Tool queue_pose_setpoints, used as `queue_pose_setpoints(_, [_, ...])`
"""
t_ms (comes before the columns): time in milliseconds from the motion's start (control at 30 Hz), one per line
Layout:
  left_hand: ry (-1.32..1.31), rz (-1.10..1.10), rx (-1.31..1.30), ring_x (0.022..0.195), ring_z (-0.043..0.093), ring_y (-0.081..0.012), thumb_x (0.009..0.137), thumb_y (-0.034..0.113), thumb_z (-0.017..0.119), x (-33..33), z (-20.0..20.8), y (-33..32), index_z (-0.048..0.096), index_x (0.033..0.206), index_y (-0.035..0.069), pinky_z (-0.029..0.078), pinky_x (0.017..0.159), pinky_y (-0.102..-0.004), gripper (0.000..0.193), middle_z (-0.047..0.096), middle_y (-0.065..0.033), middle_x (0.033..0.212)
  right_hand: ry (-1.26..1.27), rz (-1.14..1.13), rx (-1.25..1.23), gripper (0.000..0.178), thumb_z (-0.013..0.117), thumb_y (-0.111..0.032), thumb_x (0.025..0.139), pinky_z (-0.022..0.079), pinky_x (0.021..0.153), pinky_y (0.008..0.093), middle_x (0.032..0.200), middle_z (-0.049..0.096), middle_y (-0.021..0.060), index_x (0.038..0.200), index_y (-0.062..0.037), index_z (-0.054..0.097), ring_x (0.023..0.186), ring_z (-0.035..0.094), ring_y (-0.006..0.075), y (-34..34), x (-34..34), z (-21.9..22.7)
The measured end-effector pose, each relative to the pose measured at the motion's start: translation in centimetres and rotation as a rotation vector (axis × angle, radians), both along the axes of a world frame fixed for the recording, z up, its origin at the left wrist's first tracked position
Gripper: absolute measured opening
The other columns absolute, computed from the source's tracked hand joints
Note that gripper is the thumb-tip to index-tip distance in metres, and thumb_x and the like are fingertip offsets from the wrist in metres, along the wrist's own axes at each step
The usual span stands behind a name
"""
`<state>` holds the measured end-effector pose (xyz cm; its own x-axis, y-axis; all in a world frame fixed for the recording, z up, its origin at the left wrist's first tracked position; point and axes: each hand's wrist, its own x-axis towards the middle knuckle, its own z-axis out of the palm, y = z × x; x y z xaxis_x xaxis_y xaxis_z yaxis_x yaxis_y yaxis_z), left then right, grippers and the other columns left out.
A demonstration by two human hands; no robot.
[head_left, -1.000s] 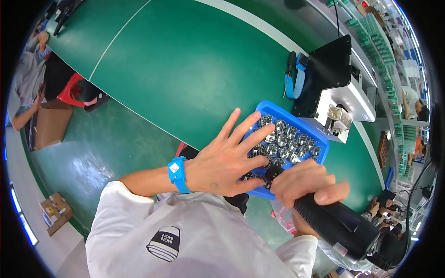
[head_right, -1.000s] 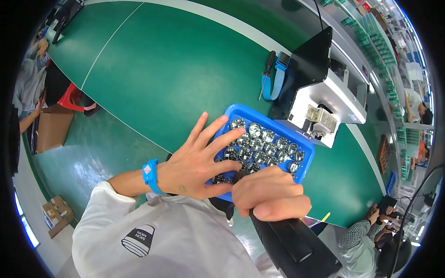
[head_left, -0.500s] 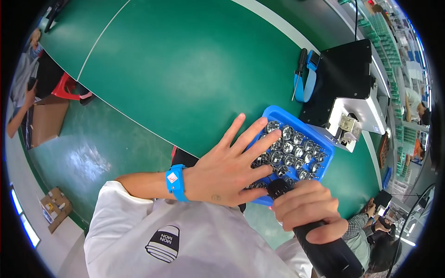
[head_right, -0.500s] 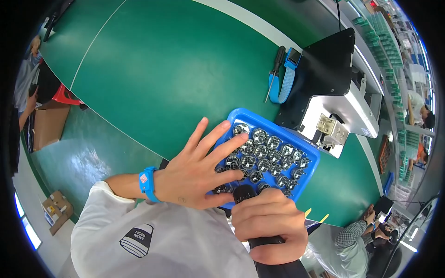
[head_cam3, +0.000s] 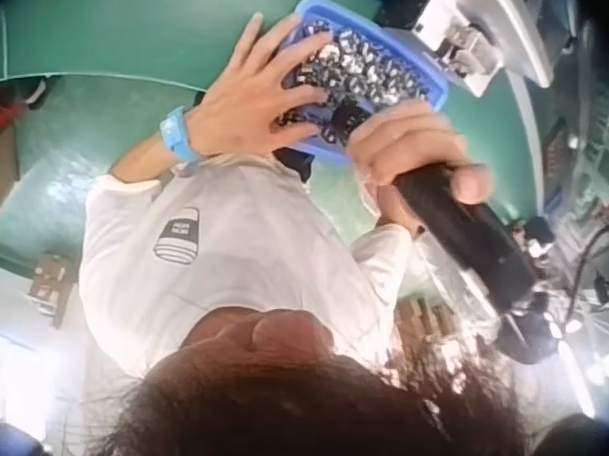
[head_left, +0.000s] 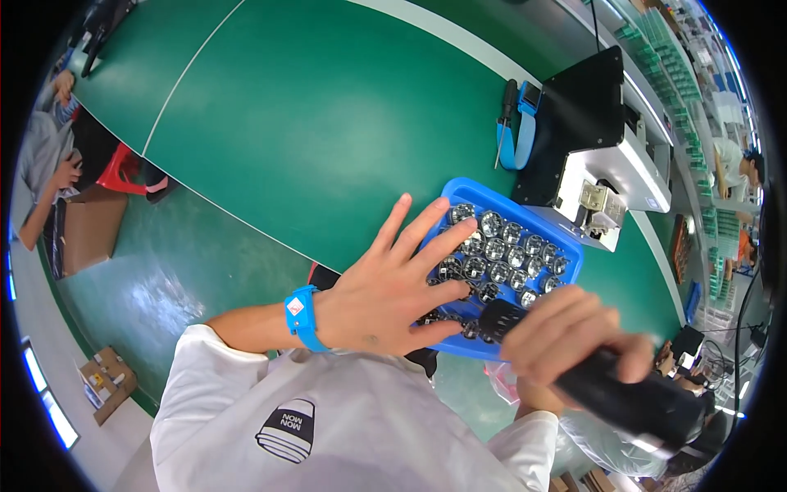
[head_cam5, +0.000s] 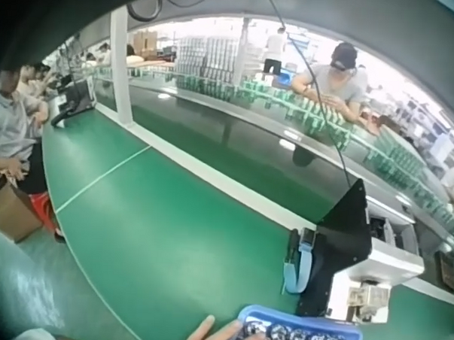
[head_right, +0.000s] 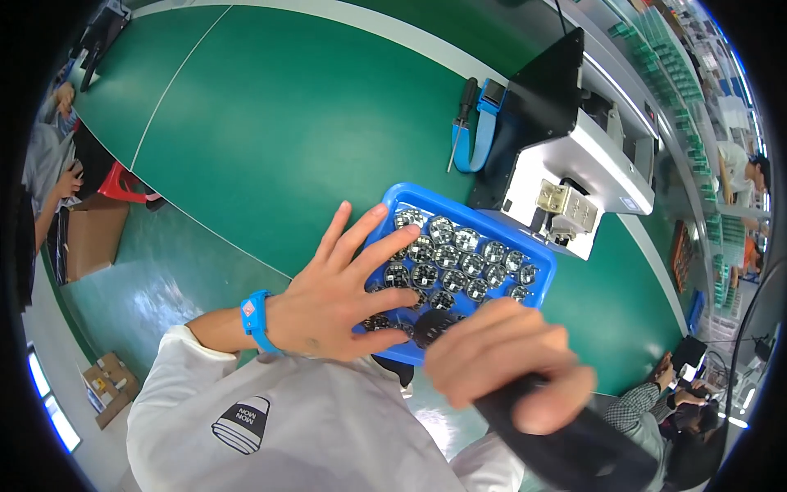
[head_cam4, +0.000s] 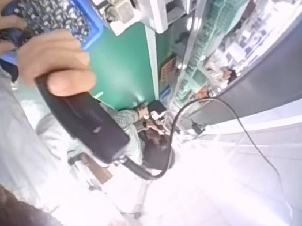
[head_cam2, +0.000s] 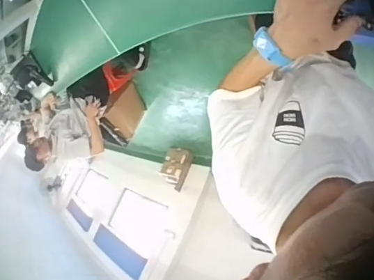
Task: The person fastens screws into electronic components with an electric screwdriver, securing the components in a blue tray.
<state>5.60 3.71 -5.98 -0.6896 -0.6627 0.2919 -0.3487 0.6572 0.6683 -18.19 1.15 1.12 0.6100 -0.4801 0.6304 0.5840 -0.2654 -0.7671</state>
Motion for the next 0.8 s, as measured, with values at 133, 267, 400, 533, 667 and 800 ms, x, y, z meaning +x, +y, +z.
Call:
queue_pose_setpoints(133, [-0.028, -0.041, -0.013, 0.143, 0.022, -0.049, 0.074, 0.037, 0.081, -0.2, 0.0, -0.4, 0.072, 0.102, 0.017, 0.013, 0.112, -0.0722, 0.035, 0.036, -0.0184, 0.152, -0.463, -0.464, -0.117, 0.058, 0.062, -0.035, 0.094, 0.046, 0.029, 0.0222, 0.058, 0.06, 0.0074, 0.135, 0.0027, 0.043, 0.035, 0.054, 0.0122, 1.2, -0.5, -1.1])
queue_pose_setpoints(267, [0.034, -0.068, -0.011, 0.141, 0.027, -0.0478, 0.075, 0.033, 0.08, -0.1, 0.2, -0.7, 0.069, 0.107, 0.013, 0.016, 0.113, -0.0703, 0.039, 0.039, -0.0205, 0.148, -0.525, -0.585, 0.247, 0.068, 0.043, -0.05, 0.101, 0.051, 0.045, 0.0331, 0.065, 0.054, 0.0047, 0.148, -0.004, 0.029, 0.048, 0.057, 0.0167, 1.3, -2.5, -1.4])
queue_pose_setpoints(400, [0.182, -0.048, 0.057, 0.136, 0.035, -0.0467, 0.068, 0.03, 0.086, 1.6, -0.4, -0.9, 0.065, 0.115, 0.014, 0.019, 0.113, -0.068, 0.053, 0.043, -0.0206, 0.143, -0.572, -0.618, 0.278, 0.075, 0.041, -0.057, 0.1, 0.048, 0.042, 0.0308, 0.068, 0.048, 0.0035, 0.148, -0.0003, 0.028, 0.045, 0.047, 0.0144, 0.4, -3.0, -2.6])
queue_pose_setpoints(533, [0.149, -0.023, -0.002, 0.134, 0.037, -0.0461, 0.068, 0.03, 0.086, 2.8, -1.7, -0.7, 0.067, 0.112, 0.014, 0.022, 0.112, -0.0684, 0.05, 0.046, -0.0212, 0.14, -0.564, -0.603, 0.285, 0.073, 0.046, -0.049, 0.1, 0.044, 0.046, 0.0298, 0.07, 0.046, 0.0038, 0.145, 0.0053, 0.029, 0.048, 0.045, 0.0142, 0.2, -3.0, -2.8])
queue_pose_setpoints(667, [-0.023, -0.083, -0.12, 0.136, 0.035, -0.046, 0.072, 0.042, 0.082, 2.9, -1.4, -0.2, 0.071, 0.112, 0.015, 0.022, 0.111, -0.0683, 0.049, 0.046, -0.0214, 0.142, -0.662, -0.582, 0.416, 0.073, 0.055, -0.037, 0.098, 0.041, 0.054, 0.0286, 0.077, 0.043, 0.0063, 0.144, 0.012, 0.026, 0.057, 0.042, 0.0137, 1.1, -3.1, -2.3])
queue_pose_setpoints(800, [-0.119, -0.089, -0.203, 0.138, 0.032, -0.0462, 0.076, 0.056, 0.074, 2.8, -1.3, -0.1, 0.071, 0.116, 0.016, 0.019, 0.112, -0.0678, 0.057, 0.046, -0.0215, 0.145, -0.699, -0.469, 0.343, 0.076, 0.059, -0.031, 0.096, 0.045, 0.064, 0.0306, 0.084, 0.04, 0.0055, 0.148, 0.0097, 0.022, 0.068, 0.044, 0.0145, 1.1, -3.9, -2.2])
